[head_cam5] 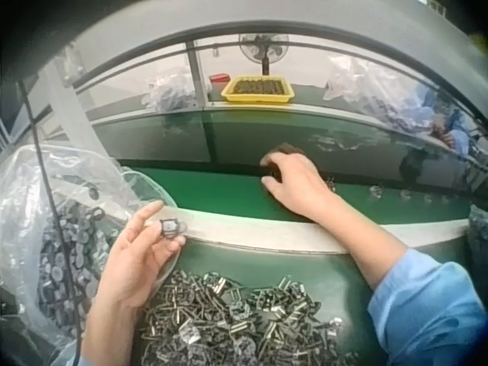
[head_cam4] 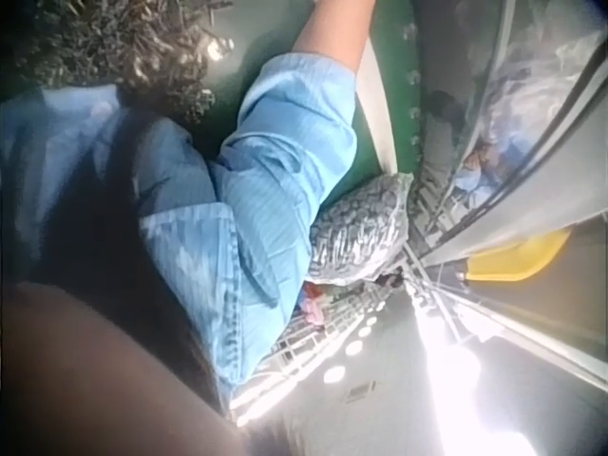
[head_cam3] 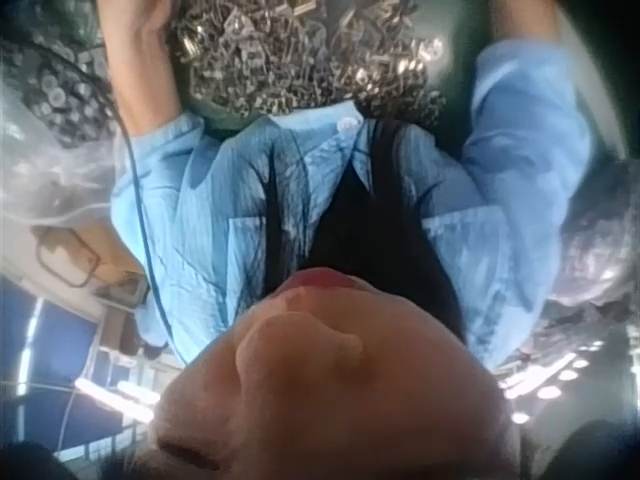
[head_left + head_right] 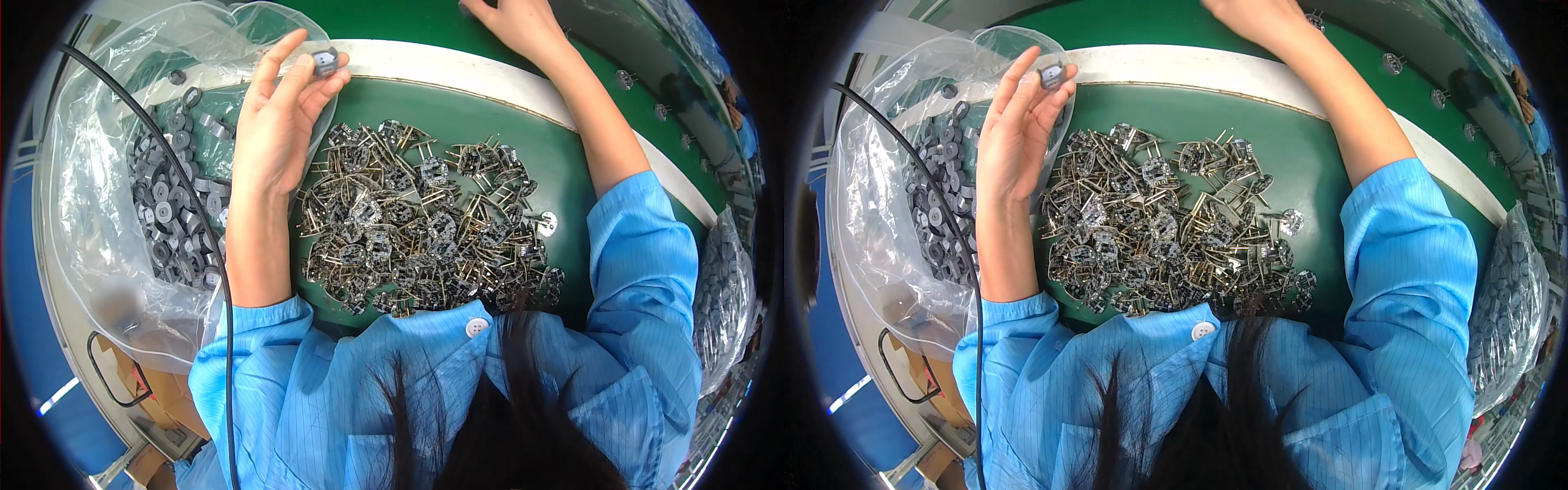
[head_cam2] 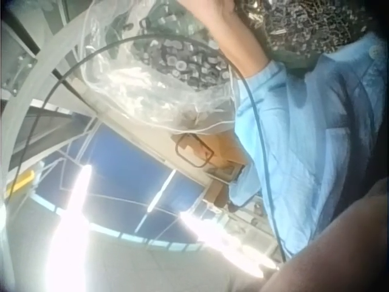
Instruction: The person assembles small metal pins into plastic housings by hand at a factory workbench.
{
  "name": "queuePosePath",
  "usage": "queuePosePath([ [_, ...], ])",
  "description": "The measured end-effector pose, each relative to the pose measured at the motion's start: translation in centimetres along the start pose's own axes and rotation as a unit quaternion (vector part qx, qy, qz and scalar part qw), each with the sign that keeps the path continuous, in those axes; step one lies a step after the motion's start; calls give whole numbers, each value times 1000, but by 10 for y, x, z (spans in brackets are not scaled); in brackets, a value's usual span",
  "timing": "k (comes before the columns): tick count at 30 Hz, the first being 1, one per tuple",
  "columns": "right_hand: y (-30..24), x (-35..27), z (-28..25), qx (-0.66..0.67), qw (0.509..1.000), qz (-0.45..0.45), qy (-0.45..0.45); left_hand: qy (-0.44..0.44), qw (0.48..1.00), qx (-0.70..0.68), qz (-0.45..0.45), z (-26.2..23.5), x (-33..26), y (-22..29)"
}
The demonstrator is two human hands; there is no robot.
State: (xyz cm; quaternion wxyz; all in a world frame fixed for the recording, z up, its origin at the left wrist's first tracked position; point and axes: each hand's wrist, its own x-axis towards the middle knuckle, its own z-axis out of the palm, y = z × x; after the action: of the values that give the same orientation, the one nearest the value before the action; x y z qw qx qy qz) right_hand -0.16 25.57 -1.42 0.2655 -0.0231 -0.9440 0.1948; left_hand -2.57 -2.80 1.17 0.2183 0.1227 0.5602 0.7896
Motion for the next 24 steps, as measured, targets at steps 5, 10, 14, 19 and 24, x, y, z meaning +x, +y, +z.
queuePosePath([
  [5, -83, -20, -35, 281, 896, -91, -331, -15, 999, 7, -28, -11, 1, -4],
  [10, -101, -30, -38, 240, 881, -88, -398, -36, 984, 177, 6, 2, -5, -10],
  [14, -106, -34, -42, 211, 887, -105, -398, -55, 959, 277, 23, -2, -3, -21],
  [19, -113, -51, -31, 180, 925, -179, -282, -51, 953, 289, 74, -1, -3, -26],
  [24, -121, -51, -35, 186, 917, -105, -338, -50, 904, 408, 119, 4, -4, -22],
])
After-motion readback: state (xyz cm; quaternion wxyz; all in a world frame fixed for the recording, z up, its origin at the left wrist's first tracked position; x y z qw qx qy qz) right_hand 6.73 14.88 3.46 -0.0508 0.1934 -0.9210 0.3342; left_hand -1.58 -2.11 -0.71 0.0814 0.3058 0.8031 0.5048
